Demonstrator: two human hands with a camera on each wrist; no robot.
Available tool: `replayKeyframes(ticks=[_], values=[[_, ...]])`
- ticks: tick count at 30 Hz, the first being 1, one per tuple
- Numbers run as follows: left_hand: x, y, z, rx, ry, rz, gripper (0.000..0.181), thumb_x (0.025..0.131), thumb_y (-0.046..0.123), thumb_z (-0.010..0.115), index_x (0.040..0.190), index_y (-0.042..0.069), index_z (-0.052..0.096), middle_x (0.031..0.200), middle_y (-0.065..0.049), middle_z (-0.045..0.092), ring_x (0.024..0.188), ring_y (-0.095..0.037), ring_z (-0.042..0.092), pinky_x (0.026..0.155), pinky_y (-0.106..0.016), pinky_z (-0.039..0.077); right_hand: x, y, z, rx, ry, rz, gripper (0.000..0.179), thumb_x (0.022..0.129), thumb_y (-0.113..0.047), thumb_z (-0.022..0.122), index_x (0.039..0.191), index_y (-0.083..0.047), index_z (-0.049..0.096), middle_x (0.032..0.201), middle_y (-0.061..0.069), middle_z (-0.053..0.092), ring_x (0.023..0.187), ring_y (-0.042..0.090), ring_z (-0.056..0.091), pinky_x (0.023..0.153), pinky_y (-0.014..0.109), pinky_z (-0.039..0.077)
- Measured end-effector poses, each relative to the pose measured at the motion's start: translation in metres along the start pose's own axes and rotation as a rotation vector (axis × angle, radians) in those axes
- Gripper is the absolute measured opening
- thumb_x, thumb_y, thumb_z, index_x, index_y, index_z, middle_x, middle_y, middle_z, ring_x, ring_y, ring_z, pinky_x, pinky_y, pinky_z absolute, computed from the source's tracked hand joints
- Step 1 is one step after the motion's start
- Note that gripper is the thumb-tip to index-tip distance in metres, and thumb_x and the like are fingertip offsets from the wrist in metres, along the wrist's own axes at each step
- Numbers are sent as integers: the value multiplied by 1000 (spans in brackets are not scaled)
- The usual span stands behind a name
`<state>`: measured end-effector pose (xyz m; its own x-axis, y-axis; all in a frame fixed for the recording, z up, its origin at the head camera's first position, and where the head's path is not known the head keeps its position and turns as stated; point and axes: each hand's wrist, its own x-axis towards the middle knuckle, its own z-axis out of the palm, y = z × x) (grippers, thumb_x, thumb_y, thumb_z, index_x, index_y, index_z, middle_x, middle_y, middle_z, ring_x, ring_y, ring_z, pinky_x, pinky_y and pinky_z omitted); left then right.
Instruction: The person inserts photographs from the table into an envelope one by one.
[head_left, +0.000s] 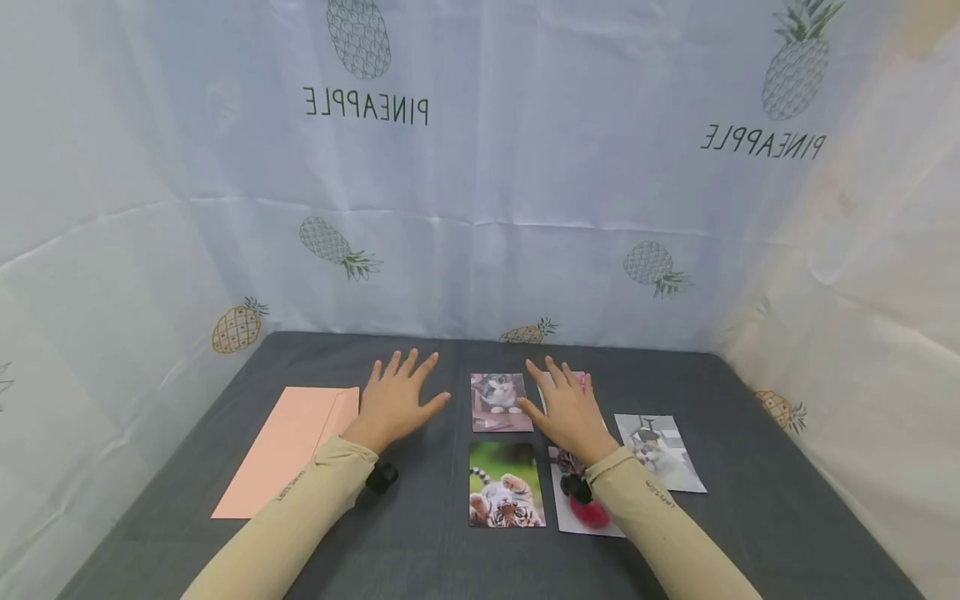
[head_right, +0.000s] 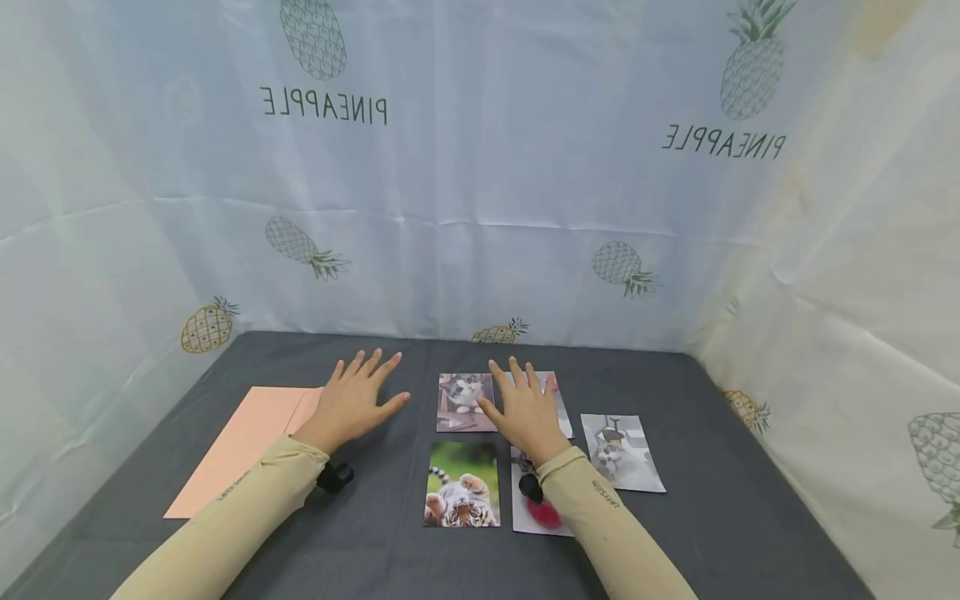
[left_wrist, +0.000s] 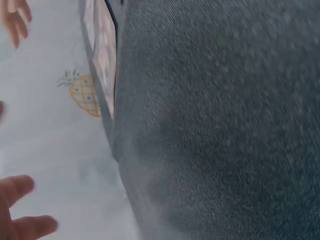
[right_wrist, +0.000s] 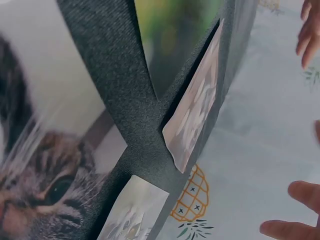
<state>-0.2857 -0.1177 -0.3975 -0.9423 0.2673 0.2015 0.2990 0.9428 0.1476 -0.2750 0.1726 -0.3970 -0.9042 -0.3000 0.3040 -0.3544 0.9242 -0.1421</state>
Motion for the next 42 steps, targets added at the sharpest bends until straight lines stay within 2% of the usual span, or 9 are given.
replayKeyframes(ticks=[3, 4, 7, 10, 22, 29, 34, 38, 42], values=[[-2, 1, -1, 9, -21, 3, 64, 95, 51, 51, 149, 20, 39, 151, -18, 39, 139, -41, 35, 113, -59, 25, -1, -1, 0, -17, -7, -17, 58, 94, -44, 59, 143, -17, 48, 145, 19, 47, 131, 42, 45, 107, 63, 31], [-3, 2, -2, 2, -30, 2, 60, 95, 47, 54, 147, 18, 43, 148, -18, 44, 132, -40, 45, 108, -57, 35, -2, -1, 0, -23, -12, -19, 54, 94, -41, 61, 140, -15, 52, 141, 18, 52, 126, 40, 51, 104, 59, 37], [-4, 3, -2, -34, -61, -14, 48, 95, 37, 58, 137, 13, 56, 134, -15, 59, 105, -32, 65, 76, -44, 55, -3, -2, 0, -27, -31, -21, 41, 93, -36, 62, 127, -12, 63, 122, 14, 66, 102, 33, 66, 85, 50, 53], [-5, 4, -1, -95, -93, -42, 39, 95, 33, 59, 127, 11, 64, 119, -12, 68, 71, -18, 66, 47, -31, 44, -3, -3, 0, -4, -53, -5, 32, 93, -33, 63, 117, -12, 68, 105, 9, 72, 83, 26, 69, 69, 43, 55], [-11, 6, -6, -140, -105, -33, 32, 95, 31, 60, 119, 11, 67, 102, -9, 72, 58, -11, 55, 45, -28, 39, -3, -5, -1, 50, -73, 5, 19, 93, -27, 63, 106, -15, 70, 79, -3, 68, 59, 9, 55, 52, 29, 43], [-12, -5, -10, -120, -120, -37, 33, 95, 32, 58, 121, 12, 66, 99, -6, 72, 59, -10, 57, 47, -28, 40, -5, -1, -9, 64, -117, 38, 24, 94, -30, 62, 112, -15, 69, 92, 1, 72, 65, 12, 62, 53, 30, 47], [-18, -26, -33, -100, -141, -52, 36, 96, 31, 56, 124, 10, 63, 102, -10, 71, 55, -11, 55, 48, -30, 42, -11, 17, -22, 79, -96, 66, 25, 95, -28, 61, 113, -13, 69, 94, 4, 73, 68, 15, 66, 52, 32, 49], [-28, -53, -54, -92, -147, -65, 35, 96, 30, 55, 123, 9, 63, 112, -13, 69, 76, -20, 67, 60, -38, 52, -19, 43, -30, 87, -105, 109, 26, 96, -26, 59, 115, -10, 67, 97, 8, 73, 75, 19, 69, 57, 35, 53], [-42, -86, -65, -102, -150, -66, 38, 97, 29, 54, 126, 6, 61, 118, -17, 66, 101, -34, 66, 76, -50, 54, -32, 73, -37, 83, -148, 164, 28, 96, -25, 59, 116, -8, 66, 104, 12, 71, 89, 28, 69, 69, 46, 55]])
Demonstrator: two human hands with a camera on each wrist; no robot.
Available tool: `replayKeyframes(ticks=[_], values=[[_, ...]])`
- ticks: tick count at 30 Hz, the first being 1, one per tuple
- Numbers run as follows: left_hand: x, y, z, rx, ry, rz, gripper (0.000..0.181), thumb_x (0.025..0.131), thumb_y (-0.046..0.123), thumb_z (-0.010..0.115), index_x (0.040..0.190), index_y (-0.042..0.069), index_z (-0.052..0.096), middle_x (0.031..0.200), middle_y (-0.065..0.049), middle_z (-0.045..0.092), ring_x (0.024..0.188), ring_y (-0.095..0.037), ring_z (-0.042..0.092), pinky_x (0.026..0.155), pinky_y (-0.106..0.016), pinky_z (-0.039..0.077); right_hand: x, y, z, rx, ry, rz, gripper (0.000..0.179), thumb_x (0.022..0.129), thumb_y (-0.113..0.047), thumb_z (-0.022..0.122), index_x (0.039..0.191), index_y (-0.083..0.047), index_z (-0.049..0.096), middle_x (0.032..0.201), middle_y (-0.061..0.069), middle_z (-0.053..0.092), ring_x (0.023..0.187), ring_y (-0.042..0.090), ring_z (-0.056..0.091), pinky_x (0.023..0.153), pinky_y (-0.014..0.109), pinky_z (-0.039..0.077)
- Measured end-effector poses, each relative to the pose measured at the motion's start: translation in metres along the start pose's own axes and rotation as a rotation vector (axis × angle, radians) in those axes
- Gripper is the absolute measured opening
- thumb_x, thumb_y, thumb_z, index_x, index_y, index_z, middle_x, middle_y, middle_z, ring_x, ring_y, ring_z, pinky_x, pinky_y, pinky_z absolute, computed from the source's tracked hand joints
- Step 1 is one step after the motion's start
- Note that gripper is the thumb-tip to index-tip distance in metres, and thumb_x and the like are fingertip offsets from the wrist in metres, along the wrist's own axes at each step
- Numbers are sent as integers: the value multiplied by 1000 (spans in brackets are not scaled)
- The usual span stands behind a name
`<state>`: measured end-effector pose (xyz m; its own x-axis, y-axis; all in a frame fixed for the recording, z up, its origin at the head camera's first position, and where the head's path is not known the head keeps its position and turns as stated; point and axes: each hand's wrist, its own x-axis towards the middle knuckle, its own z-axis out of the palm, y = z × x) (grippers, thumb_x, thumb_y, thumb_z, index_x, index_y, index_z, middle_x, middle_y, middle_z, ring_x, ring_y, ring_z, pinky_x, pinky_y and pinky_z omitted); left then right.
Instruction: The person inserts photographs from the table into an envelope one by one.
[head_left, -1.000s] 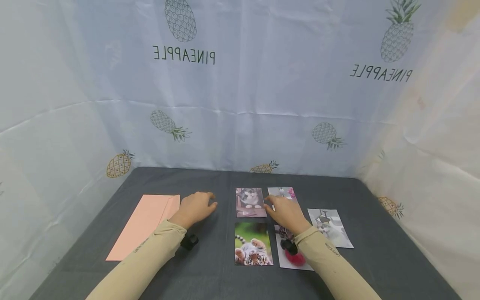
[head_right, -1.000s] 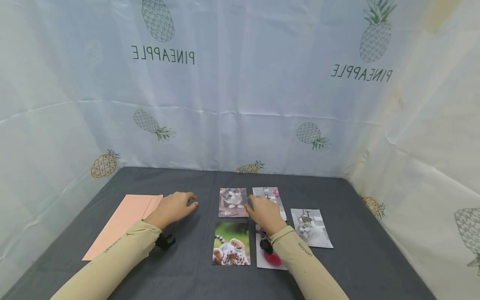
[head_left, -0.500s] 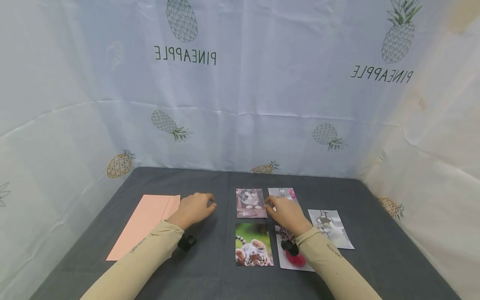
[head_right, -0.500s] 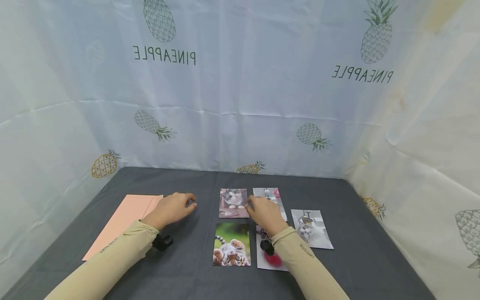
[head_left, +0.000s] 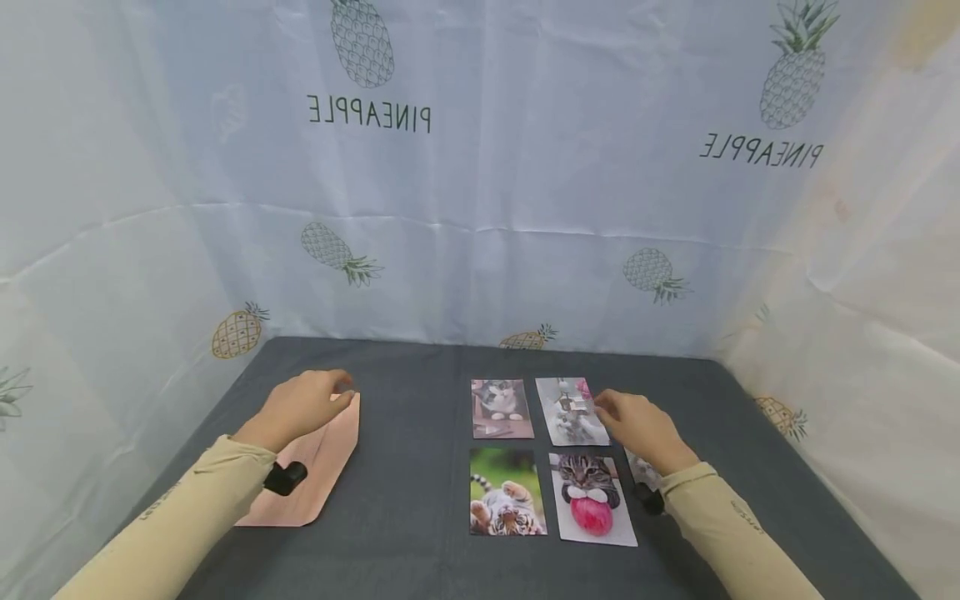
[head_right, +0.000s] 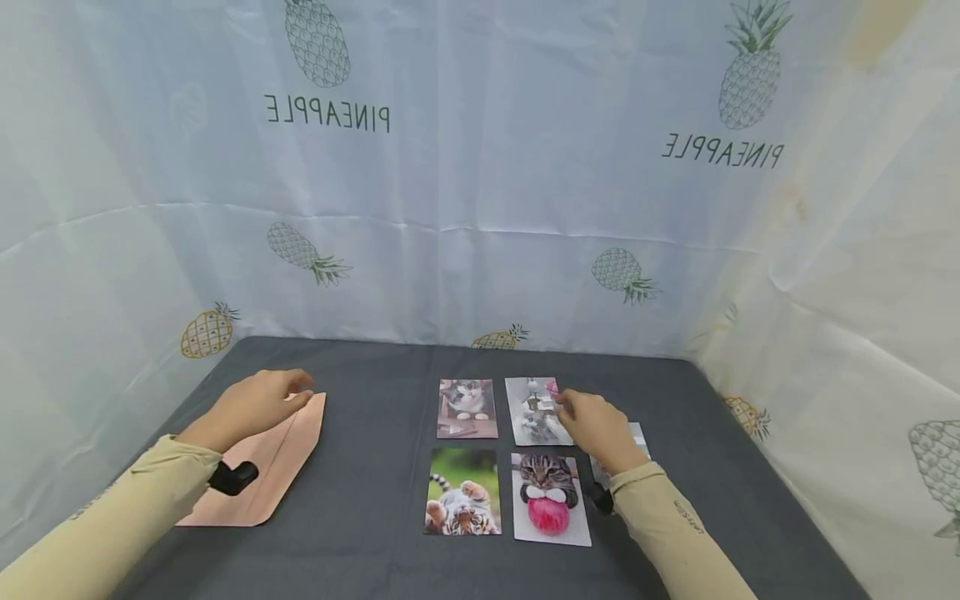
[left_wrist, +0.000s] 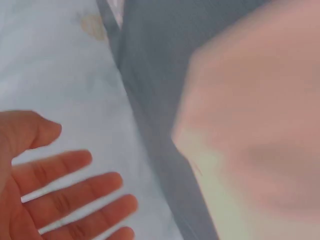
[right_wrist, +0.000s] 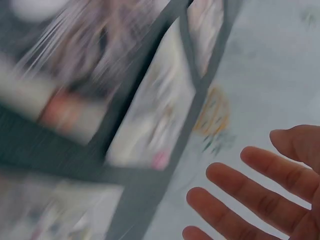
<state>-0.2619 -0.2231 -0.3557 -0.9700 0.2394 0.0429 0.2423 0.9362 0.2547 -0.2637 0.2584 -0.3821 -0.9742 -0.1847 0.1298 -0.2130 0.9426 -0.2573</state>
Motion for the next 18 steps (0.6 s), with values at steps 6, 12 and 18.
replayKeyframes(ticks=[6, 12, 18], values=[[-23, -52, 3, 22, 22, 41, 42, 94, 26, 60, 128, 1, 58, 128, -25, 57, 116, -45, 55, 85, -58, 48, -13, 44, 0, -17, -101, 18, 32, 95, -24, 59, 120, -4, 63, 118, 22, 64, 101, 38, 64, 78, 54, 52], [-41, -82, 18, -29, -41, 109, 62, 89, 28, 68, 139, -2, 46, 142, -34, 37, 127, -55, 39, 92, -64, 42, -23, 75, 8, 36, -197, -46, 54, 87, -23, 68, 133, 3, 53, 131, 34, 50, 119, 52, 49, 91, 65, 42], [-47, -91, 32, -123, -77, 208, 83, 78, 35, 79, 141, -4, 42, 146, -40, 26, 129, -60, 30, 95, -68, 37, -23, 86, 12, 94, -271, -53, 70, 78, -24, 77, 135, 6, 50, 134, 37, 45, 124, 58, 41, 96, 68, 37]])
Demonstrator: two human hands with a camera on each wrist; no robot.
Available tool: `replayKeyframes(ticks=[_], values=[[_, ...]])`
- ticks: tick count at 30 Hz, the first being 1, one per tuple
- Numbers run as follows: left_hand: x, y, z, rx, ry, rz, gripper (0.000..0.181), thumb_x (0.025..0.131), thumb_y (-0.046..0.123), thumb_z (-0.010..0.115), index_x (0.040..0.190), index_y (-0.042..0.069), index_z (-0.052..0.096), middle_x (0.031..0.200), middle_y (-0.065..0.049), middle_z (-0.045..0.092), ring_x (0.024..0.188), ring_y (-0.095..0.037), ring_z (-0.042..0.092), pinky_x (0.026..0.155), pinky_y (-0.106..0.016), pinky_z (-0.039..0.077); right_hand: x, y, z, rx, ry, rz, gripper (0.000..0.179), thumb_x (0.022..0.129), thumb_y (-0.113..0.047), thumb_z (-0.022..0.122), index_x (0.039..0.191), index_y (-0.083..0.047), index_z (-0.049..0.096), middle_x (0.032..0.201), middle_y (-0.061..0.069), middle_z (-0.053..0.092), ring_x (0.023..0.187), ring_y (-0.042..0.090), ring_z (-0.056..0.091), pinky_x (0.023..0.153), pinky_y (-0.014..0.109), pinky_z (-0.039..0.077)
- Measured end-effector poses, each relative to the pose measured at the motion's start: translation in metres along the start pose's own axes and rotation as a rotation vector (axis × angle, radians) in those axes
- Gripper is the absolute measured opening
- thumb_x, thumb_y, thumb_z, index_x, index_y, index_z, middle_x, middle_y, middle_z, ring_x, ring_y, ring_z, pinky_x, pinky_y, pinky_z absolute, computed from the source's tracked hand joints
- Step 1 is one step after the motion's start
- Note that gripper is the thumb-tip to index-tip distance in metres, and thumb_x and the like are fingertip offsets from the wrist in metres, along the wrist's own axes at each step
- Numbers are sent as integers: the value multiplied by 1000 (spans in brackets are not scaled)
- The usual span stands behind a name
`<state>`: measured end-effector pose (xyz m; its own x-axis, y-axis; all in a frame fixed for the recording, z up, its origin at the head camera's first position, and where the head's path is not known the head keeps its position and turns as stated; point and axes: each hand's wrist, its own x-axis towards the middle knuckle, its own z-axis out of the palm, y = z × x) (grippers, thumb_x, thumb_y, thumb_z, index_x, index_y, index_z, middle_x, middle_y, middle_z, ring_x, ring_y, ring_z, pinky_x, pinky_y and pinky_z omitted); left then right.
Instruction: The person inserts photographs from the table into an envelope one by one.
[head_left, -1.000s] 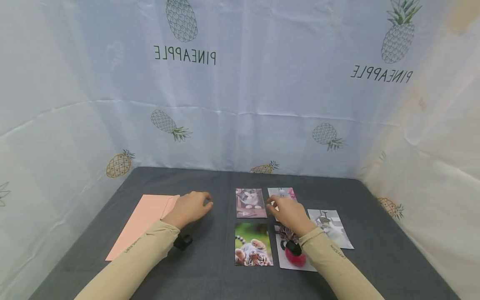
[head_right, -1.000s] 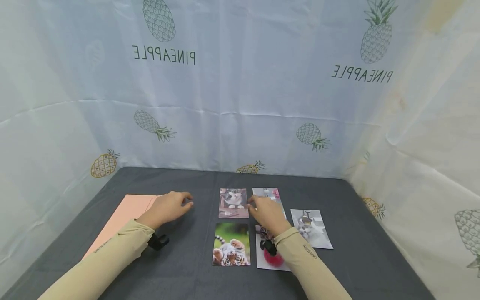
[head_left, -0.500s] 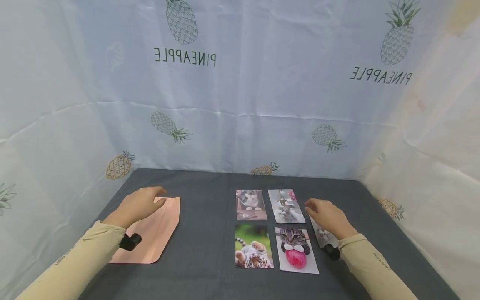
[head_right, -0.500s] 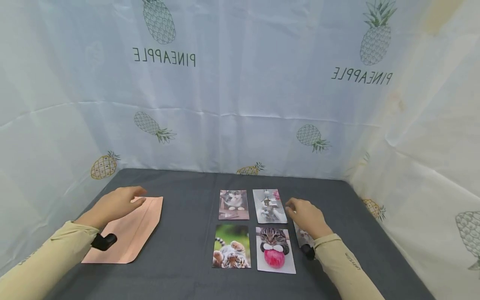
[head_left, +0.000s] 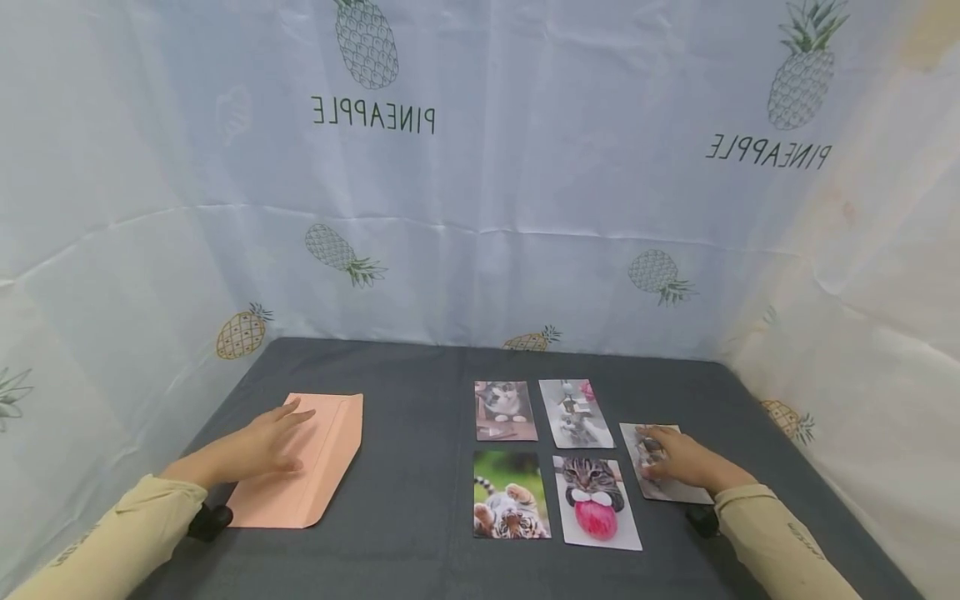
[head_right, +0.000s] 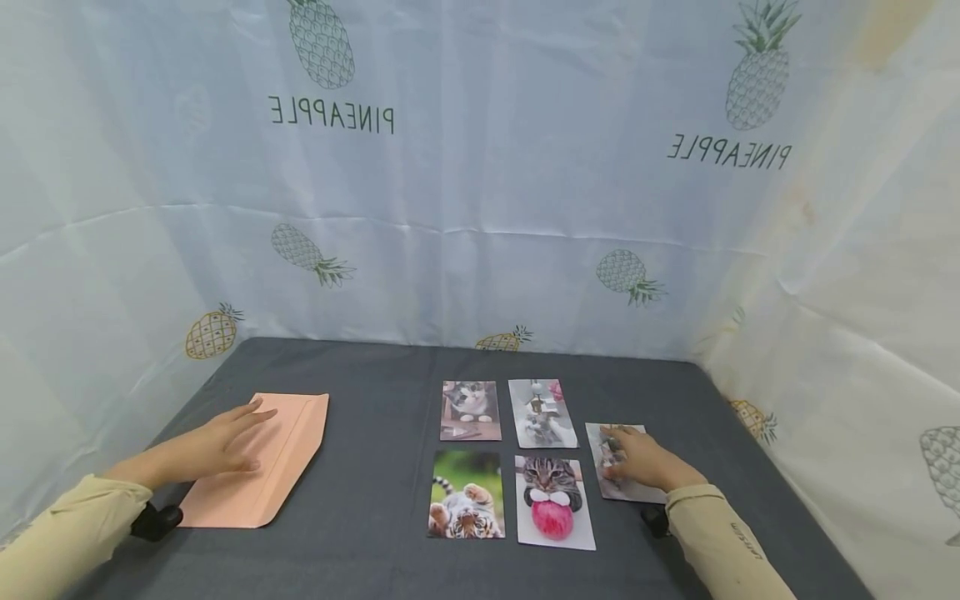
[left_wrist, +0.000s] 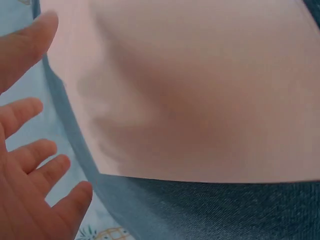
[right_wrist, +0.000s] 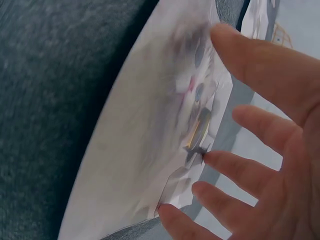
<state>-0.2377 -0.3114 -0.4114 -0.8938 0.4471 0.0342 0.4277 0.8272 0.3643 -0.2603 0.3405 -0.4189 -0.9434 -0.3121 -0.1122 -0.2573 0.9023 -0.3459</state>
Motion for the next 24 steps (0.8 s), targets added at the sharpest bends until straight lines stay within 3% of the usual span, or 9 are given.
replayKeyframes(ticks=[7, 12, 20, 24], values=[[-1, -3, 8, 5, -59, 36, 82, 70, 32, 82, 135, -5, 49, 143, -42, 31, 130, -59, 31, 97, -68, 34, 2, 2, 1, 29, -69, 41, 73, 75, -24, 80, 135, 4, 50, 139, 41, 37, 127, 61, 35, 97, 69, 34], [0, -5, 12, 20, -97, 1, 75, 69, 30, 84, 130, -2, 55, 140, -40, 38, 128, -58, 36, 98, -67, 36, 2, 0, 2, 11, -63, 43, 72, 75, -26, 81, 133, 4, 52, 139, 41, 36, 127, 61, 35, 98, 69, 35], [1, -4, 13, 7, -89, 33, 77, 69, 34, 84, 130, -2, 54, 138, -39, 41, 127, -57, 38, 97, -65, 37, -1, 1, 3, 33, -53, 41, 71, 75, -23, 80, 133, 5, 51, 138, 41, 37, 127, 60, 35, 98, 69, 33], [2, -4, 11, -4, -97, 19, 79, 69, 37, 83, 131, -2, 54, 139, -40, 39, 127, -58, 37, 97, -66, 37, -1, 1, 2, 33, -55, 44, 71, 74, -22, 80, 133, 5, 51, 138, 41, 37, 127, 61, 35, 99, 69, 33]])
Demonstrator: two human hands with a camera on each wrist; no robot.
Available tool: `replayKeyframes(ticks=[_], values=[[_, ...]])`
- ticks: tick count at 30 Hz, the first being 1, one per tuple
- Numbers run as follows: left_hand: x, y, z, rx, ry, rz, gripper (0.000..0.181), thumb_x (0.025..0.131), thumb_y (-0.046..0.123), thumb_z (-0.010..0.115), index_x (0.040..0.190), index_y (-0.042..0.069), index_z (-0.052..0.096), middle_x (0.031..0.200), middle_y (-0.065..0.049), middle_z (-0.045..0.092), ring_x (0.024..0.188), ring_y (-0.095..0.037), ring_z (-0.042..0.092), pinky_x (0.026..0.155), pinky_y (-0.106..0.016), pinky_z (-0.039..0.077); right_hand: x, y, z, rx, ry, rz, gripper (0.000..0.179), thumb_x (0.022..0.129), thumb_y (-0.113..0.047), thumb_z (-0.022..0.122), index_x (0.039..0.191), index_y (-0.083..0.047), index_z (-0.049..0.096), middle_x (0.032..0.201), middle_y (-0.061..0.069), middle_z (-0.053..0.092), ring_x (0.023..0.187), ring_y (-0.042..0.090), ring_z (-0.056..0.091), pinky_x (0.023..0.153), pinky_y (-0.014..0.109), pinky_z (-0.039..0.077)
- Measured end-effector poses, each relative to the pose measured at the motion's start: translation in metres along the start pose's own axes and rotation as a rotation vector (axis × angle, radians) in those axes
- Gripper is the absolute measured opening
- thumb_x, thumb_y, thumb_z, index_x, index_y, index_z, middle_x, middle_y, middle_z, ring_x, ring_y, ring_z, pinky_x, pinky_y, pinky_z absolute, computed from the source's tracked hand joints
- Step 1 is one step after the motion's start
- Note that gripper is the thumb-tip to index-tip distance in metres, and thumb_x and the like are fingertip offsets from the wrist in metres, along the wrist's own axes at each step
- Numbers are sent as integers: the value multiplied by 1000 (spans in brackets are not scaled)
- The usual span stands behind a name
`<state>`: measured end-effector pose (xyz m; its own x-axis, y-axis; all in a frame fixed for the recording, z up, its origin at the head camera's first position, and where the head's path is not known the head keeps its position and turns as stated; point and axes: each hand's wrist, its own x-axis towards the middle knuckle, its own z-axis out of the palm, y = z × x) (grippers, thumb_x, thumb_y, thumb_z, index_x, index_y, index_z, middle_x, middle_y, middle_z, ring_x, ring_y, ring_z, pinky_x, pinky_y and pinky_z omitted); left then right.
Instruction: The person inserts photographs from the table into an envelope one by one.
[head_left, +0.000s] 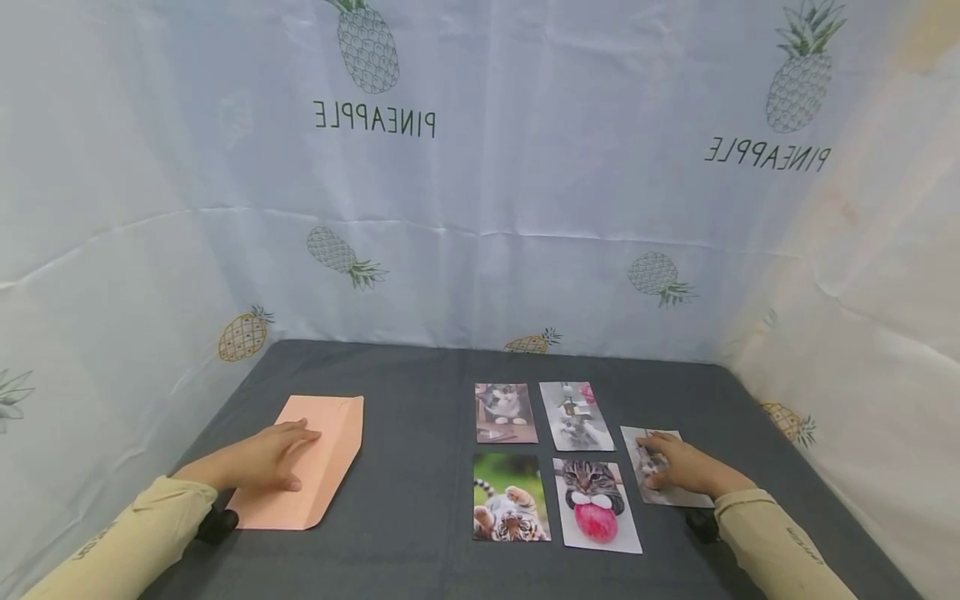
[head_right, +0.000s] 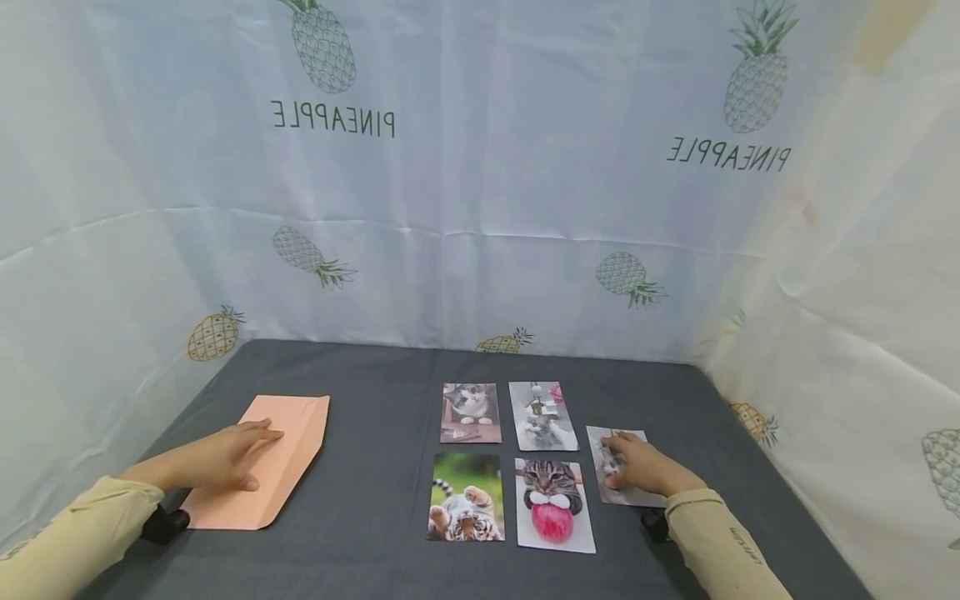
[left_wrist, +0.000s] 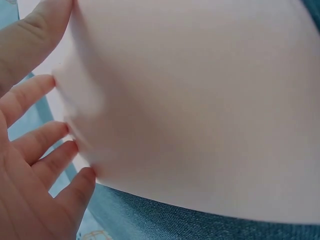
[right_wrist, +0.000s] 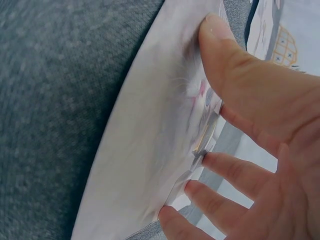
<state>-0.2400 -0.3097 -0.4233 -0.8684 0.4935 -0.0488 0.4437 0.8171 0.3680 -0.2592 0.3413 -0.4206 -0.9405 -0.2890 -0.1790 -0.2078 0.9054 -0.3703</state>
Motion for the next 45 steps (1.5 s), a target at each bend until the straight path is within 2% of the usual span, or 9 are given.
replayKeyframes(ticks=[13, 21, 32, 45], values=[[4, 8, 0, 9, 5, -29, 76, 71, 36, 82, 131, -2, 54, 139, -39, 40, 128, -56, 38, 99, -65, 37, -1, 1, -1, -19, 3, -15, 73, 73, -23, 81, 132, 6, 51, 137, 42, 38, 125, 61, 36, 97, 69, 34], [17, 17, 9, 33, 20, -16, 75, 73, 35, 82, 131, -2, 54, 139, -38, 41, 129, -54, 38, 99, -63, 38, -1, 1, -2, -22, 2, -17, 73, 73, -24, 82, 132, 6, 51, 137, 42, 37, 125, 62, 35, 97, 70, 34], [47, 45, 21, 32, -9, -93, 74, 74, 36, 82, 134, 2, 54, 144, -31, 41, 136, -47, 35, 105, -59, 36, 0, 2, -2, -28, -5, -19, 75, 73, -27, 82, 133, 6, 51, 137, 43, 36, 126, 62, 34, 97, 70, 34], [77, 82, 35, 51, -7, -84, 73, 73, 36, 83, 134, 5, 56, 145, -26, 43, 137, -41, 38, 106, -55, 37, 2, 1, -2, -29, -16, -17, 75, 73, -26, 82, 133, 6, 50, 137, 43, 36, 125, 62, 34, 97, 70, 34]])
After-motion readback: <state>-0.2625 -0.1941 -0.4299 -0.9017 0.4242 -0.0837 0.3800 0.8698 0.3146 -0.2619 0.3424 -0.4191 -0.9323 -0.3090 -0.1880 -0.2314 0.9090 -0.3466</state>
